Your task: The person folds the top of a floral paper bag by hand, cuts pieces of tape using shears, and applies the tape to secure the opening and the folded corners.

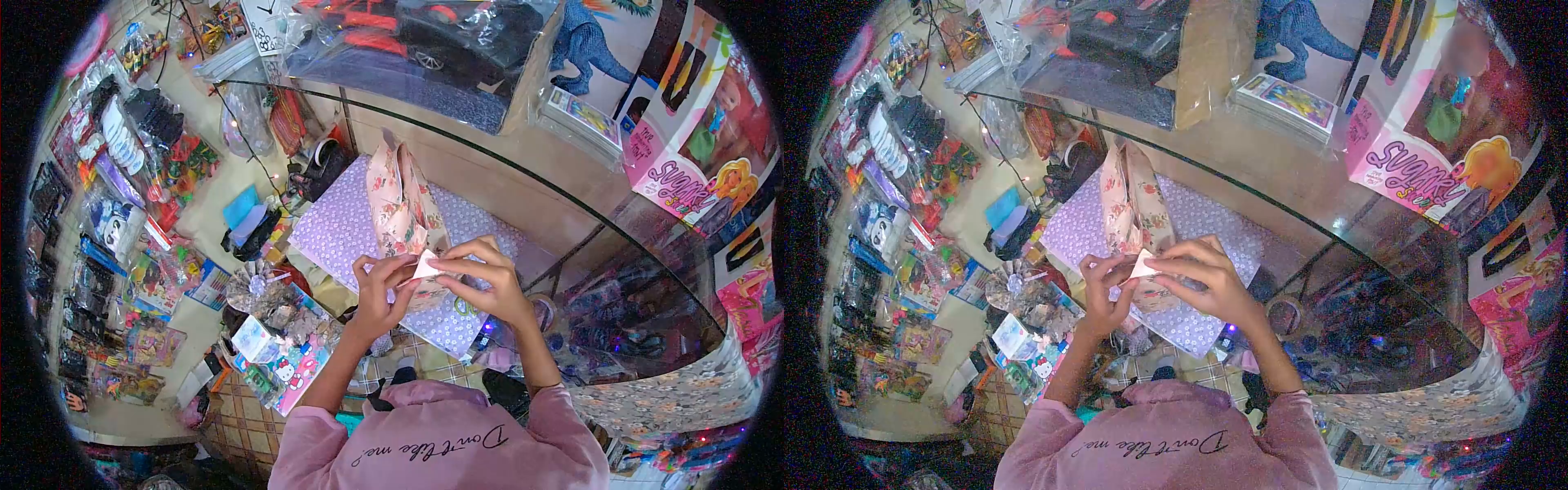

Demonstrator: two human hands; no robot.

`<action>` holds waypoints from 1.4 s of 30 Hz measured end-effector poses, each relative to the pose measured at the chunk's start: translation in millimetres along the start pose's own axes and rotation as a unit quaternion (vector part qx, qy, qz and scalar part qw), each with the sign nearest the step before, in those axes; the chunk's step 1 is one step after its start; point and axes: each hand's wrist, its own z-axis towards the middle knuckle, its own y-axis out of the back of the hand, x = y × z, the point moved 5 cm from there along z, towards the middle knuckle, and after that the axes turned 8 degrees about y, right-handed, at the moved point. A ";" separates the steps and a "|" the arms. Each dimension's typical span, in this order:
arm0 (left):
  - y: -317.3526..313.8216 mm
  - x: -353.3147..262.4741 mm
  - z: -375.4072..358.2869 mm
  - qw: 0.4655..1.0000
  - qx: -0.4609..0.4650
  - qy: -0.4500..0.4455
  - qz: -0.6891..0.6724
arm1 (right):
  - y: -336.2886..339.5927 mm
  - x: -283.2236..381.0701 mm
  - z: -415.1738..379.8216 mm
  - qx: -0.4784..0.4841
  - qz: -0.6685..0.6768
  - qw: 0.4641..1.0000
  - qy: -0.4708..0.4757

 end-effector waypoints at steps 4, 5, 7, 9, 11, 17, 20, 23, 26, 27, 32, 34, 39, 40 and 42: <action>-6.6 9.7 -7.9 0.999 -0.026 0.002 -0.025 | -1.5 -2.0 -4.6 0.004 0.014 1.000 0.001; -9.4 13.1 -10.7 0.999 -0.024 0.004 -0.022 | -2.1 -2.9 -3.9 0.008 0.021 1.000 -0.008; -10.8 13.2 -10.5 1.000 -0.011 0.006 -0.007 | -3.4 -4.5 -1.4 0.014 0.032 0.999 -0.027; -7.3 8.5 -5.4 1.000 0.011 0.005 0.021 | -4.0 -5.9 0.4 0.010 0.043 0.999 -0.031; -5.4 6.7 -2.9 0.999 0.011 -0.009 0.031 | -5.6 -9.6 1.4 0.018 0.055 0.997 -0.048; -7.2 5.9 -2.6 0.999 -0.023 0.011 -0.038 | -10.3 -18.4 -0.6 0.007 0.104 0.983 -0.149; -5.1 4.0 -2.0 0.995 -0.073 -0.029 -0.062 | -15.0 -25.2 -3.4 -0.048 0.197 0.955 -0.216; 1.6 -1.7 6.6 0.992 -0.097 -0.061 -0.045 | -16.7 -30.9 -6.5 -0.085 0.181 0.956 -0.213; 5.3 -4.1 10.7 0.993 -0.109 -0.016 -0.047 | -17.1 -32.4 -8.5 -0.129 0.134 0.962 -0.201; 5.7 -3.6 11.4 0.992 -0.114 0.010 -0.054 | -15.8 -32.7 -8.2 -0.135 0.106 0.966 -0.193; 10.8 -11.5 24.4 0.993 -0.085 0.049 -0.070 | -23.8 -42.6 -11.3 -0.125 0.188 0.949 -0.221; 10.5 -11.8 26.2 0.992 -0.073 0.075 -0.075 | -26.2 -44.5 -12.3 -0.130 0.211 0.939 -0.238; 5.3 -11.9 19.7 0.983 -0.045 0.151 -0.093 | -31.0 -50.2 -15.4 -0.132 0.220 0.939 -0.231; 7.6 -15.2 17.3 0.991 -0.050 0.119 -0.024 | -31.2 -50.7 -15.6 -0.130 0.216 0.940 -0.228; 10.8 -21.0 12.4 0.990 -0.059 0.052 0.113 | -29.9 -47.0 -12.7 -0.116 0.207 0.946 -0.220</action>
